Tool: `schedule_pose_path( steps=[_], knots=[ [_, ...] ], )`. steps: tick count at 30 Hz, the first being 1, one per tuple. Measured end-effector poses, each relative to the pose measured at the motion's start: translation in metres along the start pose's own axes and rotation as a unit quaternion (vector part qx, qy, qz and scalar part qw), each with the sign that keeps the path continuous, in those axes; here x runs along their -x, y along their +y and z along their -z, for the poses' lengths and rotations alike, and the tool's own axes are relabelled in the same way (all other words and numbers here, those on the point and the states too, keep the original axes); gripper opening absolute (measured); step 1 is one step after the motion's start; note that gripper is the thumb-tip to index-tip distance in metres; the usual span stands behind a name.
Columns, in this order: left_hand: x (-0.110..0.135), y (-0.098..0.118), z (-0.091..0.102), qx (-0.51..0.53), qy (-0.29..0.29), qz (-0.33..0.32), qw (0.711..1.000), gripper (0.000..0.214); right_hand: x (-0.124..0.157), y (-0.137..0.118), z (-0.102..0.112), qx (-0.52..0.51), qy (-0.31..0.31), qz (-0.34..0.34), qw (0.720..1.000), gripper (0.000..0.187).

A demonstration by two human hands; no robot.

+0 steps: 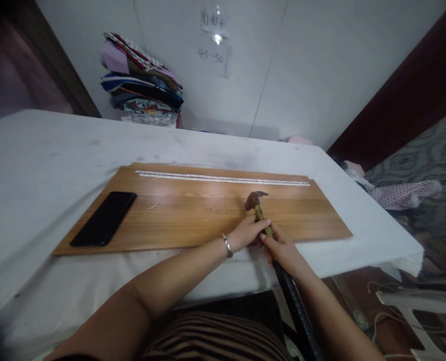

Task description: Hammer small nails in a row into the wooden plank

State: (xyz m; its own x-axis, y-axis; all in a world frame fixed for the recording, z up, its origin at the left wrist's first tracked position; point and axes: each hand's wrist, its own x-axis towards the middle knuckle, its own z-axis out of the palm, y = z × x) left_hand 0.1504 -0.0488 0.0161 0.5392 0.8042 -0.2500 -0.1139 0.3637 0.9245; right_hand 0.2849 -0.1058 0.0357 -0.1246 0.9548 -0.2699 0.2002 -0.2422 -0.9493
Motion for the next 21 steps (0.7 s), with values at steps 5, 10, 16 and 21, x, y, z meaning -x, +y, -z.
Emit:
schedule_pose_path(
  steps=[5, 10, 16, 21],
  knots=[
    [-0.0010, -0.0010, 0.0006, -0.010, -0.001, 0.008, 1.000, 0.031, 0.0003, -0.0008, -0.0008, 0.001, -0.003, 0.001, 1.000, 0.037],
    [0.0011, 0.0002, -0.0002, 0.003, 0.005, 0.007, 1.000, 0.028, 0.0010, 0.0000, -0.0004, 0.001, -0.005, 0.007, 1.000, 0.036],
    [-0.0016, -0.0041, 0.0008, 0.005, 0.002, 0.001, 1.000, 0.031, 0.0008, 0.0004, -0.0001, 0.000, -0.008, -0.003, 1.000, 0.038],
    [-0.0031, -0.0061, 0.0009, 0.005, 0.002, -0.005, 1.000, 0.029, 0.0011, -0.0005, -0.0005, 0.002, -0.002, 0.002, 1.000, 0.039]
  ],
)
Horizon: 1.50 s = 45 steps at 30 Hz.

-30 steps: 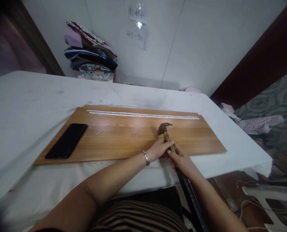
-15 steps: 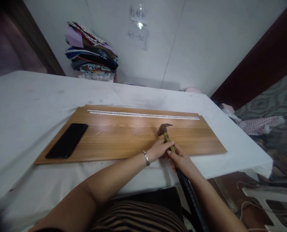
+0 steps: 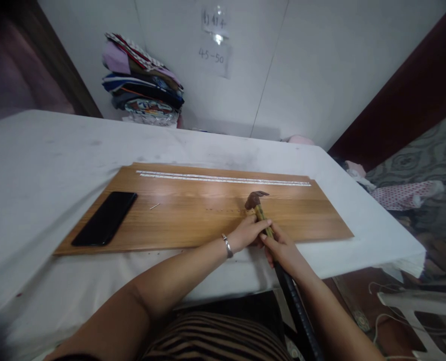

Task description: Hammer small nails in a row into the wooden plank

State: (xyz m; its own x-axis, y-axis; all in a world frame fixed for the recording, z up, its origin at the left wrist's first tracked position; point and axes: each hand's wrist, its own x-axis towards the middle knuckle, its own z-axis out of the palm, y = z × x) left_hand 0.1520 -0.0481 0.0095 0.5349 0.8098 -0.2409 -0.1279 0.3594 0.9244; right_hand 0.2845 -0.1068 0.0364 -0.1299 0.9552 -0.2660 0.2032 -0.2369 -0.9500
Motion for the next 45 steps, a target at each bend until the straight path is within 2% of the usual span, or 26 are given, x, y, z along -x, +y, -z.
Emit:
schedule_pose_path(
  steps=[16, 28, 33, 39, 45],
  knots=[
    [0.0018, 0.0016, -0.0001, 0.008, 0.002, 0.006, 1.000, 0.030, -0.0007, 0.0020, 0.0009, 0.001, -0.006, -0.002, 1.000, 0.035],
    [0.0045, 0.0070, -0.0014, -0.015, 0.002, 0.009, 1.000, 0.027, 0.0008, 0.0004, 0.0015, 0.001, -0.005, 0.005, 1.000, 0.040],
    [0.0047, 0.0070, -0.0016, -0.016, -0.001, 0.008, 1.000, 0.030, 0.0016, -0.0009, 0.0011, -0.003, -0.016, 0.000, 1.000, 0.035],
    [0.0036, 0.0049, -0.0011, -0.002, 0.001, 0.009, 1.000, 0.028, 0.0005, -0.0012, 0.0007, -0.003, 0.002, -0.005, 1.000, 0.043],
    [0.0051, 0.0080, -0.0012, -0.008, -0.006, 0.017, 1.000, 0.032, 0.0014, -0.0026, 0.0007, -0.001, -0.012, -0.005, 1.000, 0.038]
  ],
)
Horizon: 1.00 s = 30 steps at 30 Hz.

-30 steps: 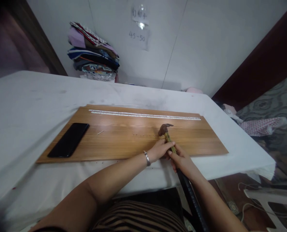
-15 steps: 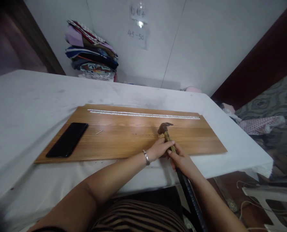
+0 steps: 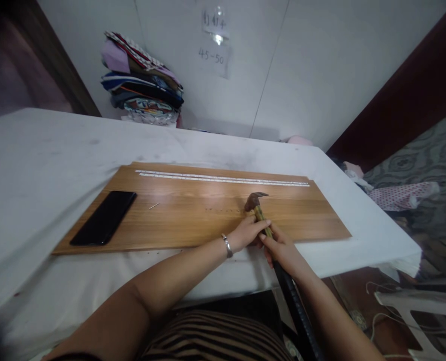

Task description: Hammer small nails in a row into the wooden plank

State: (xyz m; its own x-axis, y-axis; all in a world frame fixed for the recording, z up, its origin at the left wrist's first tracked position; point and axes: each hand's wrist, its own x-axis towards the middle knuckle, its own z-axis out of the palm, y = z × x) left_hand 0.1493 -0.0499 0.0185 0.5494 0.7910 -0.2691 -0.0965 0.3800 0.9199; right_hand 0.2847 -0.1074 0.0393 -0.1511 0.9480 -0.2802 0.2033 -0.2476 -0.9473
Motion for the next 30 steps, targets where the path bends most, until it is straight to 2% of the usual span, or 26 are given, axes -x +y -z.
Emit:
schedule_pose_path(
  steps=[13, 19, 25, 30],
  knots=[
    [0.000, -0.001, 0.000, 0.011, 0.006, -0.008, 1.000, 0.032, 0.000, 0.002, 0.002, 0.010, 0.003, 0.000, 1.000, 0.036],
    [0.000, 0.000, 0.000, 0.017, 0.008, -0.008, 1.000, 0.038, -0.001, 0.002, 0.000, 0.007, 0.001, 0.003, 1.000, 0.042],
    [-0.001, 0.000, 0.000, 0.017, 0.026, -0.012, 0.999, 0.043, 0.000, -0.003, -0.002, -0.016, 0.005, 0.004, 1.000, 0.060],
    [-0.003, -0.001, 0.000, 0.006, 0.026, -0.012, 1.000, 0.045, -0.001, -0.007, -0.003, -0.006, 0.002, -0.003, 1.000, 0.060]
  ],
)
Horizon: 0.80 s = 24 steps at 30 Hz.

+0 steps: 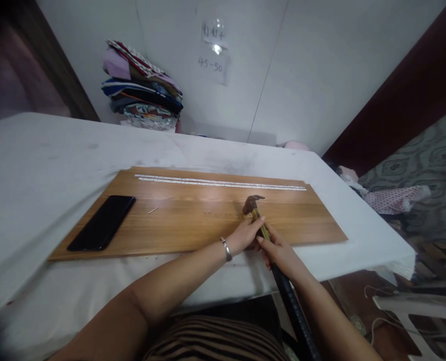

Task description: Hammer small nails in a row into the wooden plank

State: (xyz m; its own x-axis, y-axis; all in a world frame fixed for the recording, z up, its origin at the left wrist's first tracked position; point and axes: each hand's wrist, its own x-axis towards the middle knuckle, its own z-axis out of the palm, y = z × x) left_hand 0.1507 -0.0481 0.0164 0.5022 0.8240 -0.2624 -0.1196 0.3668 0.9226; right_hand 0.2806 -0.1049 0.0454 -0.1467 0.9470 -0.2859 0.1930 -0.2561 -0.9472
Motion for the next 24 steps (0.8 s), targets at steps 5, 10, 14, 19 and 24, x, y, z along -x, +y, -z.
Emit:
schedule_pose_path(
  steps=[5, 10, 14, 19, 24],
  knots=[
    [-0.0009, -0.0011, -0.0012, 0.005, -0.005, 0.006, 1.000, 0.043, 0.0018, -0.0011, -0.0001, 0.000, 0.014, -0.009, 1.000, 0.062],
    [0.0014, 0.0020, -0.0023, 0.022, 0.000, 0.020, 1.000, 0.038, 0.0019, 0.0006, 0.0004, 0.004, 0.008, -0.006, 1.000, 0.064],
    [0.0028, 0.0042, -0.0026, 0.010, -0.005, 0.025, 1.000, 0.040, 0.0013, 0.0042, 0.0020, -0.001, 0.008, -0.008, 1.000, 0.060],
    [0.0004, 0.0015, -0.0027, 0.013, -0.003, 0.023, 1.000, 0.035, 0.0016, 0.0070, 0.0032, -0.004, 0.012, 0.004, 1.000, 0.057],
    [0.0011, 0.0016, -0.0026, 0.017, -0.007, 0.025, 1.000, 0.035, 0.0014, 0.0074, 0.0040, -0.003, 0.006, -0.012, 1.000, 0.058]
  ],
)
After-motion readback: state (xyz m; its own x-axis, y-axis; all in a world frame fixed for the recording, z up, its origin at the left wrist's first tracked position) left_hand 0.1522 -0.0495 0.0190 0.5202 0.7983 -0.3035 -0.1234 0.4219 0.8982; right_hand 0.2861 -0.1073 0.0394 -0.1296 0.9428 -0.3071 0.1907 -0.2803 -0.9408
